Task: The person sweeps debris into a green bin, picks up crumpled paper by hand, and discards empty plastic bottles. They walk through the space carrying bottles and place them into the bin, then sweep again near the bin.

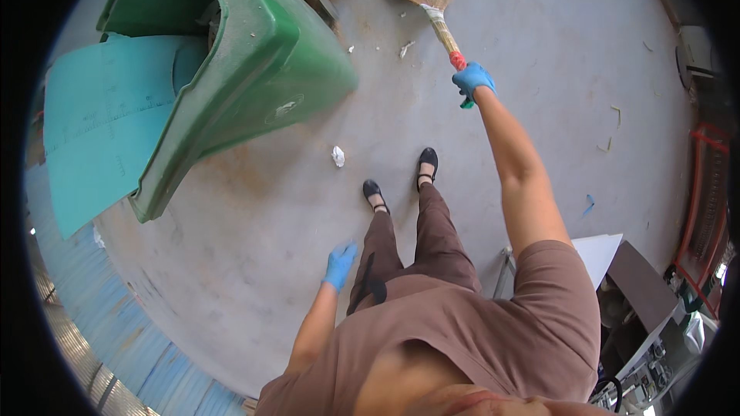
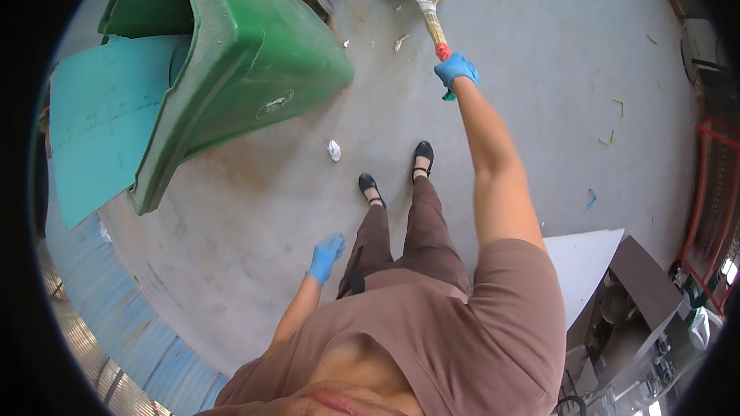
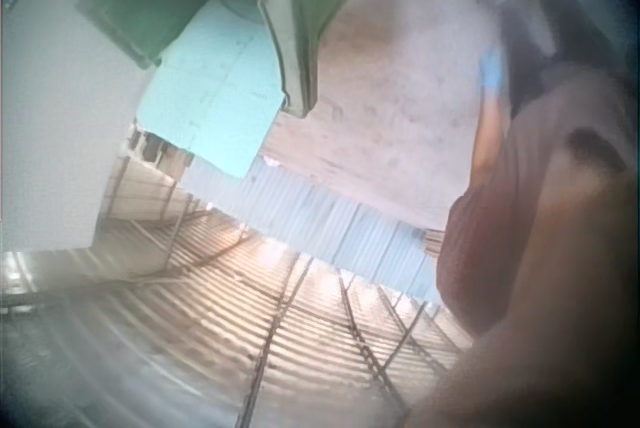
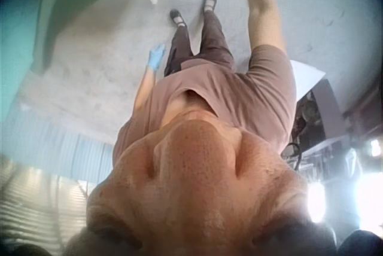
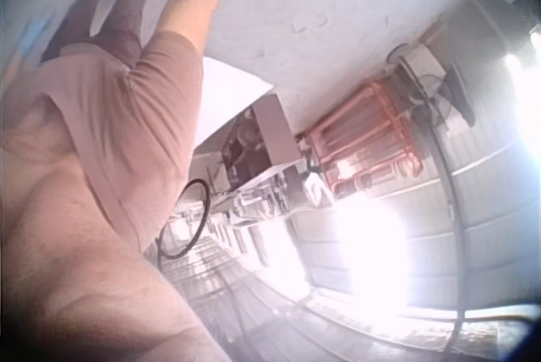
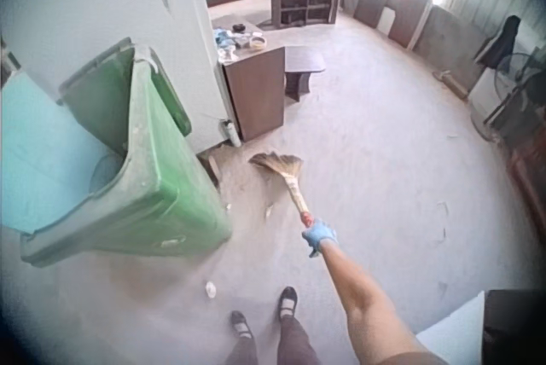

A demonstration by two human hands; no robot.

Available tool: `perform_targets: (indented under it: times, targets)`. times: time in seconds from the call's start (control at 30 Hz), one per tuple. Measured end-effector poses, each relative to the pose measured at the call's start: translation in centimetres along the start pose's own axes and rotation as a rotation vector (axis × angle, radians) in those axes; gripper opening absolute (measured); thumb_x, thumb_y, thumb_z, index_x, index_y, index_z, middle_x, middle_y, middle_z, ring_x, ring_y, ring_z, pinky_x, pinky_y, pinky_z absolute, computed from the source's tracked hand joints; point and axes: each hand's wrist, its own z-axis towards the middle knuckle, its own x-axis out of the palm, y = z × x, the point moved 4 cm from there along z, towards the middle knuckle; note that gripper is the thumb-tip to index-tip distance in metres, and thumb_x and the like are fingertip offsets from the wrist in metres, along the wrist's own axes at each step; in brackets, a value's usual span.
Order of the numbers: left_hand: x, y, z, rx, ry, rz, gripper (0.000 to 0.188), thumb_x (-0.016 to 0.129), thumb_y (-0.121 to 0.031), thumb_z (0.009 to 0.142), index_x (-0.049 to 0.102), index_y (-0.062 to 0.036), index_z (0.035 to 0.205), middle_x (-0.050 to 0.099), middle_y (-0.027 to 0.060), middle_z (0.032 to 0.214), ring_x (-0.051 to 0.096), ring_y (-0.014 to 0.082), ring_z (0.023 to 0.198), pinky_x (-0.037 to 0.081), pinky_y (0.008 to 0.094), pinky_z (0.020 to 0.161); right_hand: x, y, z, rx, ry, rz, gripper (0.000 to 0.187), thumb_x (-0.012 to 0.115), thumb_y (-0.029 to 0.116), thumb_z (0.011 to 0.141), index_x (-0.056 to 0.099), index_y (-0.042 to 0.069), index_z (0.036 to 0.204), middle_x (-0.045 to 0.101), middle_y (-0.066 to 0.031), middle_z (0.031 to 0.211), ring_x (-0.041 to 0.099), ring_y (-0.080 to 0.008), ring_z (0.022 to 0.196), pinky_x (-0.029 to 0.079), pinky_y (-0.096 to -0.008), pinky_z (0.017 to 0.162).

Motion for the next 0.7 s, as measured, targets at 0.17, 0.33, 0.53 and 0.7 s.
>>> perform_targets:
  times: [0.17, 0.33, 0.53, 0.7]
  targets:
    - [0.2, -4.4, 3.2, 0.110, 0.072, 0.039, 0.048, 0.065, -0.036, 0.095, 0.060, -0.0055, 0.132, 0.067, 0.0074, 0.122, 0.065, 0.0209, 0.110, 0.050, 0.0362, 0.096, 2.4, -11.1, -11.4, -0.090, -0.012, -0.122, 0.035, 0.062, 0.022, 0.077, 0.065, 0.007, 0.108, 0.072, -0.0155, 0.083, 0.071, -0.0306, 0.076, 0.057, -0.0426, 0.073]
    - [-3.0, -5.0, 6.2, 0.056, 0.107, 0.084, 0.044, 0.066, -0.039, 0.094, 0.064, -0.0075, 0.124, 0.067, 0.0045, 0.115, 0.065, 0.0183, 0.103, 0.051, 0.0366, 0.092, 6.5, -20.8, -27.1, 0.048, 0.079, -0.133, 0.042, 0.063, 0.025, 0.077, 0.065, 0.011, 0.116, 0.072, -0.0172, 0.091, 0.070, -0.0360, 0.091, 0.054, -0.0451, 0.082]
    - [-9.3, -2.6, 8.0, 0.117, 0.054, 0.146, 0.037, 0.064, -0.034, 0.093, 0.070, -0.0040, 0.114, 0.068, 0.0036, 0.091, 0.060, 0.0143, 0.080, 0.050, 0.0316, 0.073, 12.3, -26.3, -40.4, 0.045, -0.020, -0.120, 0.058, 0.070, 0.014, 0.077, 0.061, 0.006, 0.133, 0.074, -0.0134, 0.095, 0.071, -0.0184, 0.076, 0.056, -0.0338, 0.074]
    - [-14.4, 0.8, 8.1, 0.056, 0.055, 0.277, 0.027, 0.062, -0.034, 0.092, 0.067, -0.0134, 0.109, 0.065, -0.0009, 0.095, 0.062, 0.0118, 0.085, 0.050, 0.0323, 0.077, 14.9, -27.9, -46.2, 0.218, -0.052, 0.158, 0.062, 0.073, 0.021, 0.076, 0.060, 0.010, 0.135, 0.072, -0.0171, 0.110, 0.072, -0.0274, 0.096, 0.054, -0.0375, 0.086]
